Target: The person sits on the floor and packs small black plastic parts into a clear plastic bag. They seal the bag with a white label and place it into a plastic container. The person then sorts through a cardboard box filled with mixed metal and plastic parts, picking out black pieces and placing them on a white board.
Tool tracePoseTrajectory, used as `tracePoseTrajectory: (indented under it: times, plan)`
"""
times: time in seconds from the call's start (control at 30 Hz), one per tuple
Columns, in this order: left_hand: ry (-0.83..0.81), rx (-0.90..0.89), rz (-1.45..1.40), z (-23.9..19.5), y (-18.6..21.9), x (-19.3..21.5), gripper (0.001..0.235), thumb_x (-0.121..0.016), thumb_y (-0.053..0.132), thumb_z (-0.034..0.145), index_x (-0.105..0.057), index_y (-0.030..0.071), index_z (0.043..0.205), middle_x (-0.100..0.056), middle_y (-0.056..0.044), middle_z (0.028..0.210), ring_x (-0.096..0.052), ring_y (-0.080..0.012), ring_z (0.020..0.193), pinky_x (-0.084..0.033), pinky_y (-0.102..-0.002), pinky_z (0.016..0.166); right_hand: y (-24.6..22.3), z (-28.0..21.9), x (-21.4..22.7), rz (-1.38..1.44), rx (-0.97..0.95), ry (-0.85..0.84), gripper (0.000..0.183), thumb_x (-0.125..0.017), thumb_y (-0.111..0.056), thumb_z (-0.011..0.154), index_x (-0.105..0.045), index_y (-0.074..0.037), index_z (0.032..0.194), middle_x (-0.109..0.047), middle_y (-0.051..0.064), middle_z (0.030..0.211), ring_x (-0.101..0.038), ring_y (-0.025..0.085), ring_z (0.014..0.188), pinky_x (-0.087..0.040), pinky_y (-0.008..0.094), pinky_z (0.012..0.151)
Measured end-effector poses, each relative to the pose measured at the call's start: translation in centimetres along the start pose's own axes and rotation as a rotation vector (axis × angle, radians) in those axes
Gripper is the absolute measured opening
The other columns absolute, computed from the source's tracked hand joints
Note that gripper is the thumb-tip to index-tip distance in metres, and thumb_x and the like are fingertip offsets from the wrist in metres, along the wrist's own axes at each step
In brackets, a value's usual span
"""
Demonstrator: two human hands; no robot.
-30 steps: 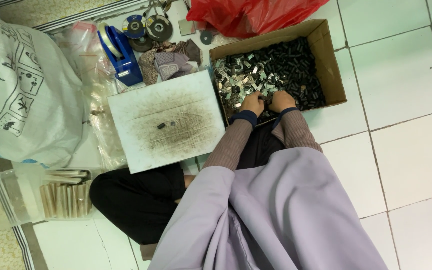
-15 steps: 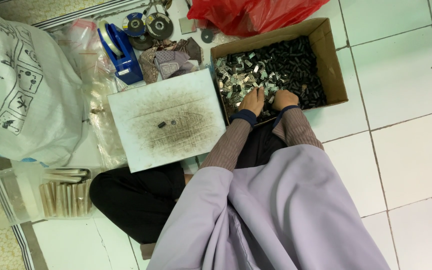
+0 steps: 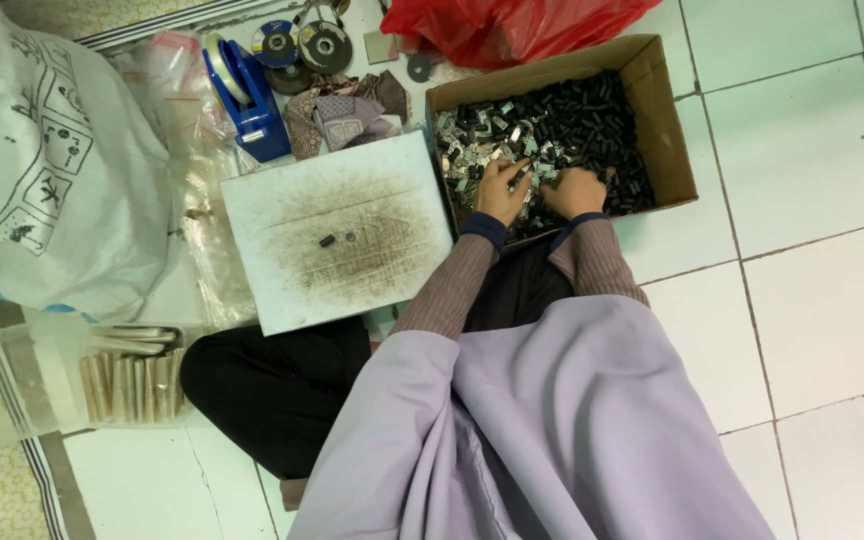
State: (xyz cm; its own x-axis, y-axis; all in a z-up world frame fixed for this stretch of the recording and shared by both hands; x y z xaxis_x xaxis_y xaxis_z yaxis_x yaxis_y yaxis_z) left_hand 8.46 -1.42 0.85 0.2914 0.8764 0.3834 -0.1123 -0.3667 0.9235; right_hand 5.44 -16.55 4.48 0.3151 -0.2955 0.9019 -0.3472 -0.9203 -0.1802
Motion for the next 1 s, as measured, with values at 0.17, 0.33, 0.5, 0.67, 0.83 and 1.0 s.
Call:
tracePoseTrajectory:
  times: [0.17, 0.33, 0.5, 0.67, 0.83, 1.0]
  plan:
    - [0.071, -0.049, -0.1, -0.5, 2.1, 6.5, 0.029, -0.059, 0.031, 0.107, -0.069, 0.019, 0.131, -0.06, -0.013, 0.119, -0.069, -0.0314, 0.104, -0.062, -0.039, 0.085, 4.5, 2.0, -2.0, 0.642, -0.019, 0.116, 0.018, -0.075, -0.019, 0.087, -0.068, -0.002, 0.086, -0.068, 0.018, 0.073, -0.069, 0.033, 0.07, -0.056, 0.047, 0.066]
    - [0.052, -0.033, -0.181, -1.0, 1.5, 9.7, 0.027, -0.064, 0.032, 0.105, -0.073, 0.02, 0.128, -0.067, -0.011, 0.114, -0.072, -0.0262, 0.095, -0.063, -0.033, 0.077, 3.4, 1.4, -2.4, 0.79, -0.035, 0.027, 0.029, -0.073, -0.003, 0.085, -0.065, 0.003, 0.112, -0.072, 0.024, 0.088, -0.073, 0.036, 0.071, -0.062, 0.049, 0.065]
    - [-0.071, -0.155, 0.044, -1.7, 4.4, 8.1, 0.03, -0.063, 0.035, 0.105, -0.073, 0.017, 0.126, -0.063, -0.014, 0.114, -0.071, -0.0301, 0.096, -0.063, -0.04, 0.08, 3.5, 2.1, -1.0, 0.661, 0.035, 0.161, 0.016, -0.081, -0.006, 0.09, -0.079, -0.005, 0.106, -0.075, 0.02, 0.092, -0.072, 0.043, 0.094, -0.06, 0.055, 0.075]
    - [0.048, -0.217, 0.044, -3.0, 6.5, 10.7, 0.03, -0.061, 0.027, 0.105, -0.069, 0.012, 0.13, -0.059, -0.012, 0.106, -0.07, -0.0334, 0.091, -0.061, -0.04, 0.077, -2.4, -2.0, 4.7, 0.732, 0.244, 0.352, 0.016, -0.08, -0.006, 0.095, -0.078, -0.003, 0.111, -0.075, 0.019, 0.096, -0.074, 0.032, 0.086, -0.061, 0.043, 0.07]
    - [0.216, -0.191, 0.076, -7.6, 7.5, 20.2, 0.04, -0.073, 0.014, 0.092, -0.064, 0.011, 0.131, -0.066, -0.018, 0.105, -0.071, -0.0404, 0.087, -0.06, -0.049, 0.075, -14.5, -8.5, 6.1, 0.87, 0.456, 0.265, 0.024, -0.077, -0.001, 0.095, -0.074, 0.0, 0.118, -0.074, 0.025, 0.097, -0.074, 0.038, 0.087, -0.061, 0.045, 0.073]
    - [0.426, 0.097, 0.47, -13.8, 1.1, 29.1, 0.025, -0.077, 0.018, 0.09, -0.071, 0.016, 0.114, -0.077, -0.004, 0.101, -0.073, -0.0244, 0.088, -0.051, -0.042, 0.083, -23.5, -11.7, -0.3, 0.784, 0.583, 0.231, 0.018, -0.078, -0.002, 0.087, -0.076, -0.009, 0.104, -0.079, 0.012, 0.093, -0.076, 0.03, 0.091, -0.056, 0.045, 0.095]
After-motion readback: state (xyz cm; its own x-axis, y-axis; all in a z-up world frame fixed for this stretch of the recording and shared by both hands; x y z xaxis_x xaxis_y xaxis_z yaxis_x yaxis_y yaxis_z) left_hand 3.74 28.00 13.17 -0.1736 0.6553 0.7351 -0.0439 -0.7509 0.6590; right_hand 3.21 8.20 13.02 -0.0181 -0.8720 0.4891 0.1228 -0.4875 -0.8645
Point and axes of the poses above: each hand's wrist, its own z-axis towards the middle knuckle, its own x-axis out of the back of the hand, y = z × x, the point moved 9 cm from there along z, towards the middle knuckle
